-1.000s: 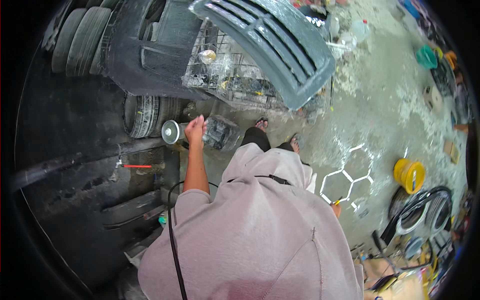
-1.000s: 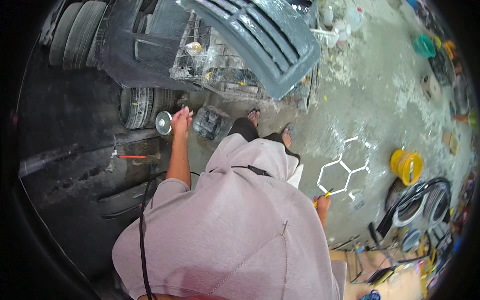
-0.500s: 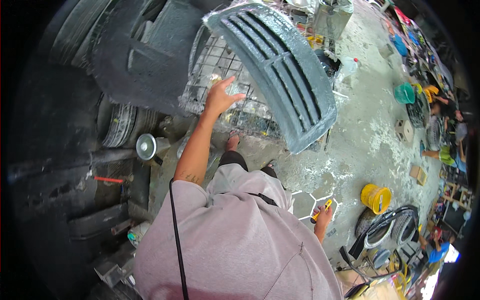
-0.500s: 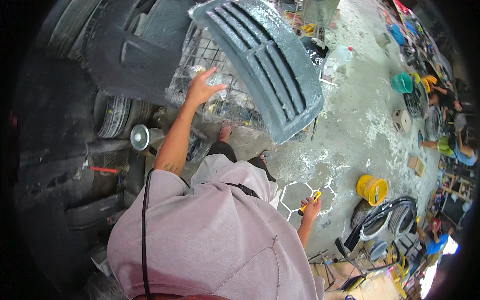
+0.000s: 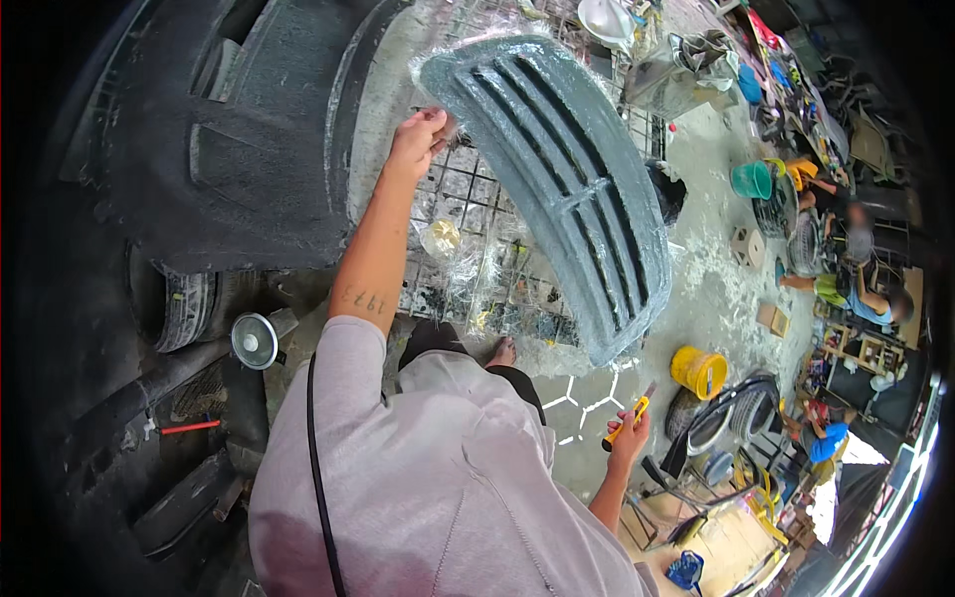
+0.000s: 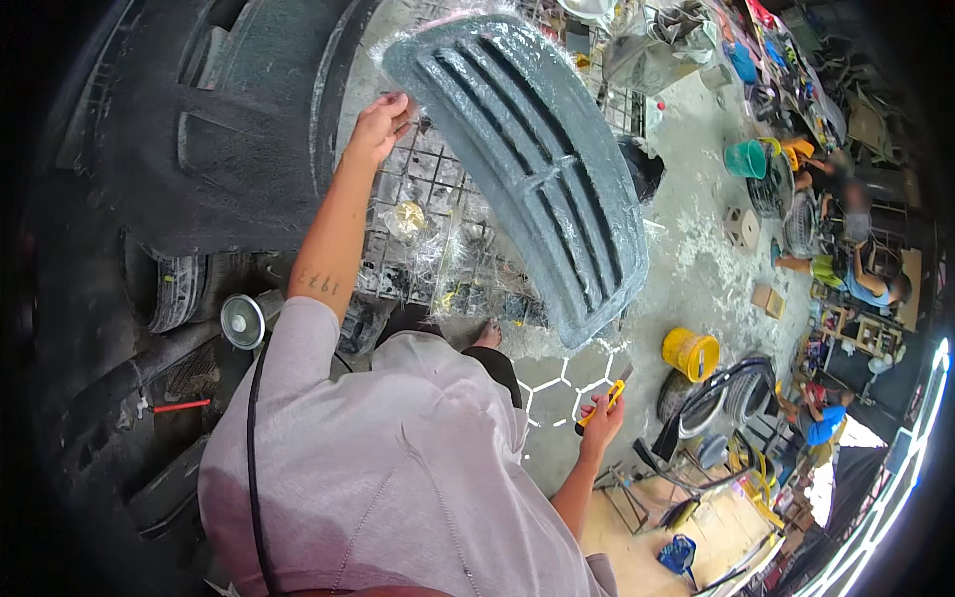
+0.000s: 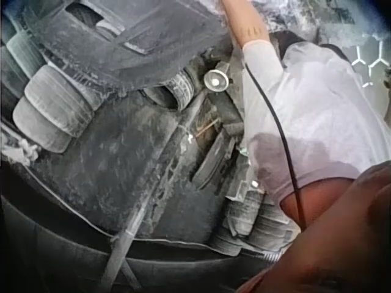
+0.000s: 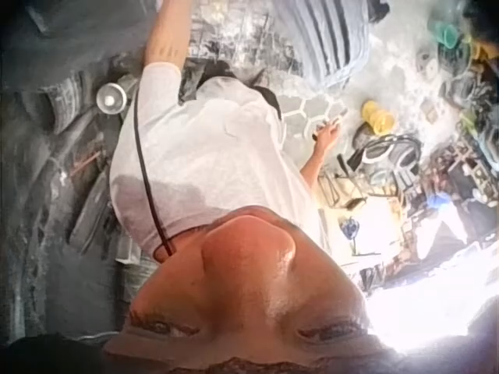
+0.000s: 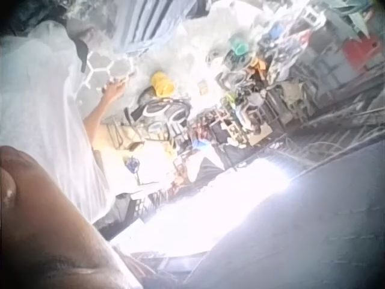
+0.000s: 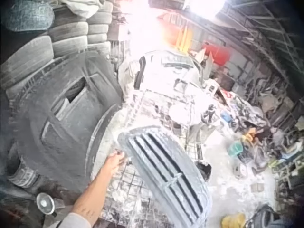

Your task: Using a utility knife to trim fiberglass or plastic material on a car body panel.

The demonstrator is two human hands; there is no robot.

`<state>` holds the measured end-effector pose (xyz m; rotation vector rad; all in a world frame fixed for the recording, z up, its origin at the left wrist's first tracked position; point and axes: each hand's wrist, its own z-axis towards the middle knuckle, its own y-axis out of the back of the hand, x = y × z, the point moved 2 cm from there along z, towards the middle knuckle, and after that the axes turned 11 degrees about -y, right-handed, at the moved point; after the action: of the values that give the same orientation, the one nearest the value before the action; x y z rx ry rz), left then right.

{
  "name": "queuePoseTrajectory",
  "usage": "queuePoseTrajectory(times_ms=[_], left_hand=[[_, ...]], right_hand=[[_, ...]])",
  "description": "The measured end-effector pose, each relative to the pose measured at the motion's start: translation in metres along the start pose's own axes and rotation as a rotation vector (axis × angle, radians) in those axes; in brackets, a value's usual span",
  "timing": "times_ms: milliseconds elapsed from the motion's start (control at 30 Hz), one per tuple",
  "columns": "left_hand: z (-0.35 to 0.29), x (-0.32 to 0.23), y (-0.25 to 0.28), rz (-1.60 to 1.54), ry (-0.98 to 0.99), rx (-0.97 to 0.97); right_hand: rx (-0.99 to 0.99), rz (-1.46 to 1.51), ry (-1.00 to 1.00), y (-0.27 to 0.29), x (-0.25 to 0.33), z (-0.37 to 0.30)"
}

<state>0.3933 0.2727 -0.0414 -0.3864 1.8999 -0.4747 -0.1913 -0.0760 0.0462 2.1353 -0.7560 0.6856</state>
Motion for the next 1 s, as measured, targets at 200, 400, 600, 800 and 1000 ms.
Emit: queuePoseTrajectory(times_ms=[200, 400, 600, 800, 1000], left_hand=[[-0.003, -0.006, 0.003, -0.067, -0.017, 0.001], [0.004, 0.007, 0.007, -0.176, 0.014, 0.078], [0.004, -0.014, 0.016, -0.124, -0.016, -0.035], [0.023, -0.068, 0.009, 0.089, -0.247, -0.146], [0.051, -0.057, 0.023, 0.2, -0.414, -0.164]], right_hand=[[-0.08, 0.022, -0.052, -0.005, -0.01, -0.038], [-0.115, 0.005, -0.078, -0.021, -0.004, -0.047], [-0.059, 0.049, -0.029, -0.04, 0.014, -0.046], [-0.021, 0.089, 0.015, -0.055, 0.026, -0.058], [0.139, 0.019, 0.196, -0.134, 0.13, -0.077]])
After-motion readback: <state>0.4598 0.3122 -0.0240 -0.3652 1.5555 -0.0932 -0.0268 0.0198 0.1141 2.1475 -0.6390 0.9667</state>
